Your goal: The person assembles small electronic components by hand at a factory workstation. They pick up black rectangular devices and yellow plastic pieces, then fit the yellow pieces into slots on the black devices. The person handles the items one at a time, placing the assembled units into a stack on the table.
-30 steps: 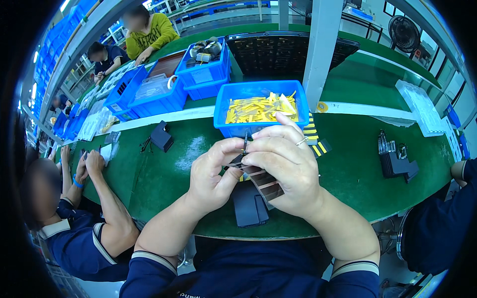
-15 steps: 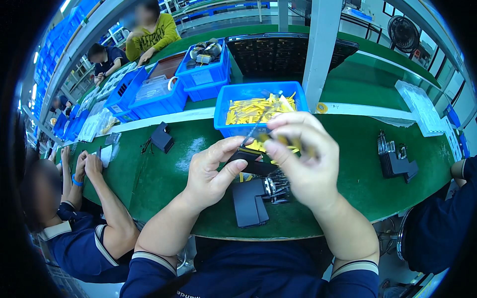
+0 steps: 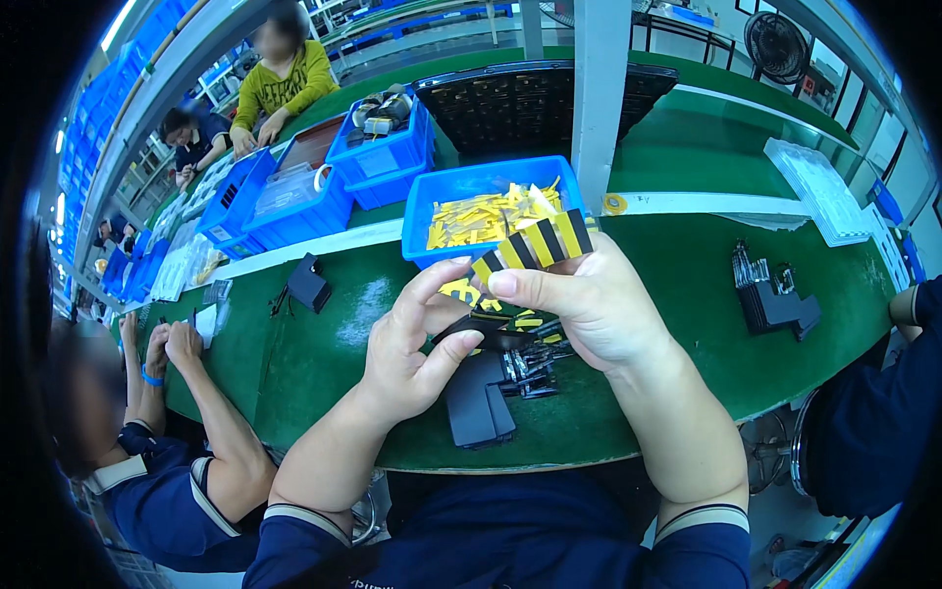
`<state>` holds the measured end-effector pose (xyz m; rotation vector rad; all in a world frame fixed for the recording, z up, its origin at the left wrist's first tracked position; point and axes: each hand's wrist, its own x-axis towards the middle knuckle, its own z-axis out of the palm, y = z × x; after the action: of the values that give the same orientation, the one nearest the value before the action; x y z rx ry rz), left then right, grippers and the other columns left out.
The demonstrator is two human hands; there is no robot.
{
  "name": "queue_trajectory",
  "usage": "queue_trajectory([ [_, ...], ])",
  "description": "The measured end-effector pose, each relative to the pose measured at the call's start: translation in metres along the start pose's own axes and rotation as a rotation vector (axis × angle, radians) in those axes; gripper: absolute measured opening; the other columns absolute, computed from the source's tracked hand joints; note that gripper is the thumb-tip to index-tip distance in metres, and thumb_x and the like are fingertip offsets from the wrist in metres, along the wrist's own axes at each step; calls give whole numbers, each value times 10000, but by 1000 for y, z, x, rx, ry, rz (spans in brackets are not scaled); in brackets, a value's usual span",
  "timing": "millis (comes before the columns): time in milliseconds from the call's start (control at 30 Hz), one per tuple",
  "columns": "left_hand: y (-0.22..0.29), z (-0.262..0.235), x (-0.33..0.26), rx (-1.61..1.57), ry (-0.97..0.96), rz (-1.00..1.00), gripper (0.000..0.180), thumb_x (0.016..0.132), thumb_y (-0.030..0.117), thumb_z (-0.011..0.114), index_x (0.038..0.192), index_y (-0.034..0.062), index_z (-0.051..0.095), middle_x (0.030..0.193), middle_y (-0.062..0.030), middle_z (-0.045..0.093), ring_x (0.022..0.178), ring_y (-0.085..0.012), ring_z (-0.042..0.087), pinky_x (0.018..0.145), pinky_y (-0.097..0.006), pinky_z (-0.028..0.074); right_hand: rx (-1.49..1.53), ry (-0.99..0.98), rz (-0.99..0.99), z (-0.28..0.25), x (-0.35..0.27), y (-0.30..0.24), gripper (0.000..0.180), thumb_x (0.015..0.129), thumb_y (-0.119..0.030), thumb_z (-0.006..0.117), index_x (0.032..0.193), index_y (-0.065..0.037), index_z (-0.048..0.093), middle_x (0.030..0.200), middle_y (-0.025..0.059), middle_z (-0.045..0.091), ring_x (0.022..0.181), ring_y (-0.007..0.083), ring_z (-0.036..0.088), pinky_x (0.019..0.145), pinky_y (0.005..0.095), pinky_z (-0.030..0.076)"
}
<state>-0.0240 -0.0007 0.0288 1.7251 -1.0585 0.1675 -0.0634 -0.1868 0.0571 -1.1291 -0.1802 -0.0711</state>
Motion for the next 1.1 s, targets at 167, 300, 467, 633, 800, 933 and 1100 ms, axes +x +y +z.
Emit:
queue_trajectory([
  [167,-2,0,2,119,-60,87,399,772,48,659,1148,9,529,939,-168,651,837,-310,648,720,-370,505,-292,-27,-221,2,-6,0,241,760,-13,711,980,23,621,940,84,648,863,150,624,791,279,496],
  [300,-6,1,0,137,-75,112,396,783,56,654,1158,25,533,991,-149,651,846,-287,654,720,-360,513,-648,-59,-552,9,-5,-3,142,744,8,699,877,36,660,902,99,658,813,165,634,766,271,494],
  [467,-2,1,2,17,-32,1,491,826,71,614,1292,82,463,1028,-138,661,905,-262,659,750,-332,512,-490,81,-634,7,0,4,101,728,21,698,823,14,666,904,110,652,880,215,622,792,326,477],
  [633,-10,-1,0,-117,52,-107,468,849,78,601,1290,70,444,937,-121,687,886,-194,667,762,-281,488,-1002,1,-819,3,-2,1,199,626,-29,754,801,-50,662,934,95,635,965,264,594,905,385,422],
  [800,-18,0,-2,-137,127,-49,413,849,62,602,1242,56,476,960,-125,679,907,-203,665,771,-283,496,-1300,106,-960,12,-8,0,180,633,-66,754,790,-88,669,939,79,645,1042,297,567,991,499,348],
  [933,-19,2,-2,-175,132,0,396,840,41,606,1220,56,495,1017,-123,665,954,-218,654,787,-296,502,-1348,35,-918,17,-11,3,175,652,-102,760,803,-125,674,950,30,652,1059,294,561,1045,539,274],
  [1100,-13,-1,-3,-118,85,-13,459,800,-3,607,1235,60,475,1015,-137,659,958,-268,649,810,-331,497,-1341,-4,-963,14,-7,8,245,575,-91,749,794,-118,642,916,12,643,1049,291,557,1003,575,284],
])
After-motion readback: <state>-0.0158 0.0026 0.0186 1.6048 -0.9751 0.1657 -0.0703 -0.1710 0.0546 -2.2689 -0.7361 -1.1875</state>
